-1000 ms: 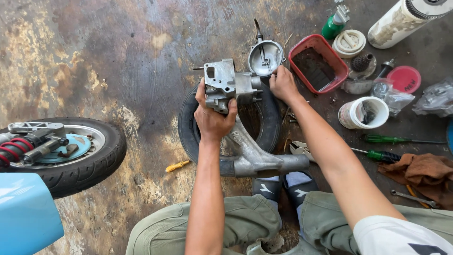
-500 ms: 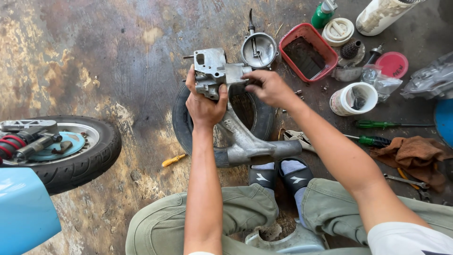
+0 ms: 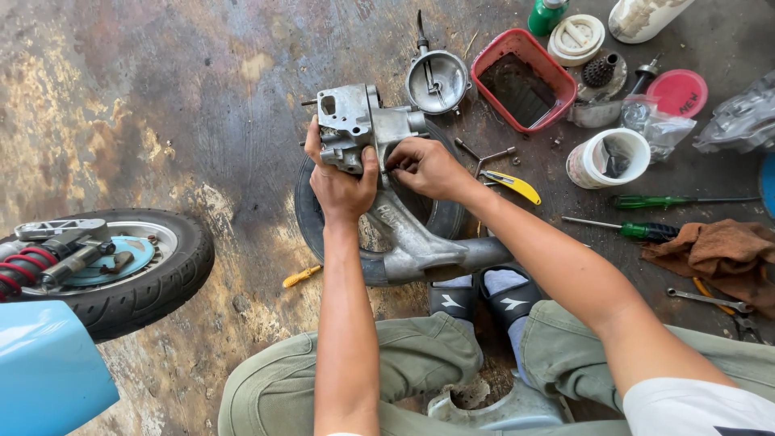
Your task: The person sits on the floor and uses a wrench to loosen and remove bolts from a metallic engine casing. They then remove a circular metal cover and handle small bolts and washers with their hands.
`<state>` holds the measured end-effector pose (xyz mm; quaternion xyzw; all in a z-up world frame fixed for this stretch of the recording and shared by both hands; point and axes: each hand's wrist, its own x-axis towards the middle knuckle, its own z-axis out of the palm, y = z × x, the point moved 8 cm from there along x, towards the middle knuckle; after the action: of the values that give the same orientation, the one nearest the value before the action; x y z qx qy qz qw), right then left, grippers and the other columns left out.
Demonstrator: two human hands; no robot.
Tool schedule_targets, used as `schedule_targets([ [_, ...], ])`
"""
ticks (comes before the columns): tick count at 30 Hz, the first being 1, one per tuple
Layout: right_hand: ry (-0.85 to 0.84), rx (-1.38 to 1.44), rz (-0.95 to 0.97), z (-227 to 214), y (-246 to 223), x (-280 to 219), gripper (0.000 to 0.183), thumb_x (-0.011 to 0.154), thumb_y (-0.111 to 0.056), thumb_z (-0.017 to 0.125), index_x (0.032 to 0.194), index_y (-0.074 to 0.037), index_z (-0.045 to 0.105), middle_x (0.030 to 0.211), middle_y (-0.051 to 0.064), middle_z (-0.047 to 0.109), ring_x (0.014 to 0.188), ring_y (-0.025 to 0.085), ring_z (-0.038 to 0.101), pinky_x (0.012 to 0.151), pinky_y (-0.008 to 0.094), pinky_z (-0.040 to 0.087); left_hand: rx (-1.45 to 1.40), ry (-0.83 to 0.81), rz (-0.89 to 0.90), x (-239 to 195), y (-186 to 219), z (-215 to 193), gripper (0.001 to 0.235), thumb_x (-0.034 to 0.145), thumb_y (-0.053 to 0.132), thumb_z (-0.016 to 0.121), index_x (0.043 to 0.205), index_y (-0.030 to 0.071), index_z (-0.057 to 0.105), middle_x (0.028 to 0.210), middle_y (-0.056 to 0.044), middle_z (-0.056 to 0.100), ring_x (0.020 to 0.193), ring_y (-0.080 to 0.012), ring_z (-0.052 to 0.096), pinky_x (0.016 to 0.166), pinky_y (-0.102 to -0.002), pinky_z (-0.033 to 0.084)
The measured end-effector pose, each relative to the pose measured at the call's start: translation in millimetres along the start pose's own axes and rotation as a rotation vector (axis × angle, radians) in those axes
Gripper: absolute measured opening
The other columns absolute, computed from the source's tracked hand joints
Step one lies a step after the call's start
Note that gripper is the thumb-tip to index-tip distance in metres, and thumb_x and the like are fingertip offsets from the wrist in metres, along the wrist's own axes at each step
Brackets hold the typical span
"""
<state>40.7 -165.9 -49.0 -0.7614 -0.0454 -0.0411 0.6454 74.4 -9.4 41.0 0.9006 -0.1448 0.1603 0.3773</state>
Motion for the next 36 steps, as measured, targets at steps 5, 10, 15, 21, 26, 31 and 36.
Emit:
schedule_targets([
  [5,-0.016,-0.006,0.035,5.7,10.9,-1.6,0.021,0.079,-0.007,0.080,0.098,-0.014,0.077,0.084,0.008,0.071,0.078,0.021,0.072,0.063,0.031,0.061,-0.002,0.009,0.001,3.1,3.1,-1.4,0.090,0.087,0.055,0.068,0.157,0.018,0.026,0.081,-0.022,0.071,0.075,-0.0536,0.070,0.067,-0.063,0.055],
  [10,-0.016,0.072,0.070,-0.5,-2.1,-4.9,0.019,0.081,-0.003,0.077,0.099,-0.011,0.077,0.086,0.011,0.073,0.081,0.019,0.073,0.068,0.030,0.061,-0.026,0.005,-0.010,0.8,-0.8,-1.0,0.088,0.089,0.055,0.066,0.157,0.019,0.026,0.085,-0.024,0.072,0.076,-0.0550,0.069,0.067,-0.065,0.054],
  [15,-0.056,0.192,0.100,-0.8,-15.3,-9.7,0.024,0.086,0.007,0.068,0.106,-0.006,0.073,0.092,0.009,0.073,0.088,0.016,0.072,0.078,0.030,0.060,-0.032,0.004,-0.006,1.0,-3.2,-1.2,0.087,0.089,0.054,0.067,0.157,0.018,0.026,0.086,-0.024,0.072,0.076,-0.0556,0.068,0.067,-0.067,0.054],
  [21,-0.046,0.108,0.107,-0.5,-8.4,-10.0,0.020,0.088,0.000,0.075,0.107,-0.007,0.075,0.085,0.012,0.076,0.081,0.017,0.075,0.069,0.029,0.060,-0.082,0.011,-0.014,0.0,-5.8,-1.4,0.085,0.090,0.052,0.066,0.158,0.019,0.026,0.087,-0.025,0.071,0.075,-0.0565,0.068,0.067,-0.066,0.054],
  [26,-0.055,0.134,0.159,0.1,-9.7,-11.6,0.017,0.092,-0.003,0.072,0.109,-0.001,0.073,0.083,0.017,0.076,0.077,0.017,0.073,0.069,0.031,0.059,-0.078,0.012,-0.019,-1.5,-7.7,-2.1,0.086,0.089,0.055,0.065,0.157,0.020,0.026,0.086,-0.025,0.071,0.075,-0.0563,0.068,0.066,-0.066,0.053],
  [31,-0.083,0.182,0.244,3.9,9.1,-14.9,0.017,0.096,-0.007,0.067,0.111,0.001,0.071,0.082,0.017,0.076,0.074,0.018,0.073,0.068,0.031,0.060,-0.086,-0.001,-0.025,-3.0,-5.7,-0.4,0.086,0.089,0.055,0.065,0.157,0.019,0.026,0.086,-0.025,0.070,0.076,-0.0558,0.069,0.067,-0.066,0.054],
  [36,-0.124,0.134,0.237,1.9,3.0,-12.7,0.019,0.092,-0.006,0.072,0.111,-0.002,0.071,0.082,0.015,0.076,0.075,0.018,0.074,0.068,0.031,0.059,-0.077,0.003,-0.025,-4.3,-8.6,2.5,0.088,0.087,0.055,0.066,0.157,0.019,0.026,0.086,-0.024,0.070,0.076,-0.0550,0.069,0.068,-0.066,0.054],
])
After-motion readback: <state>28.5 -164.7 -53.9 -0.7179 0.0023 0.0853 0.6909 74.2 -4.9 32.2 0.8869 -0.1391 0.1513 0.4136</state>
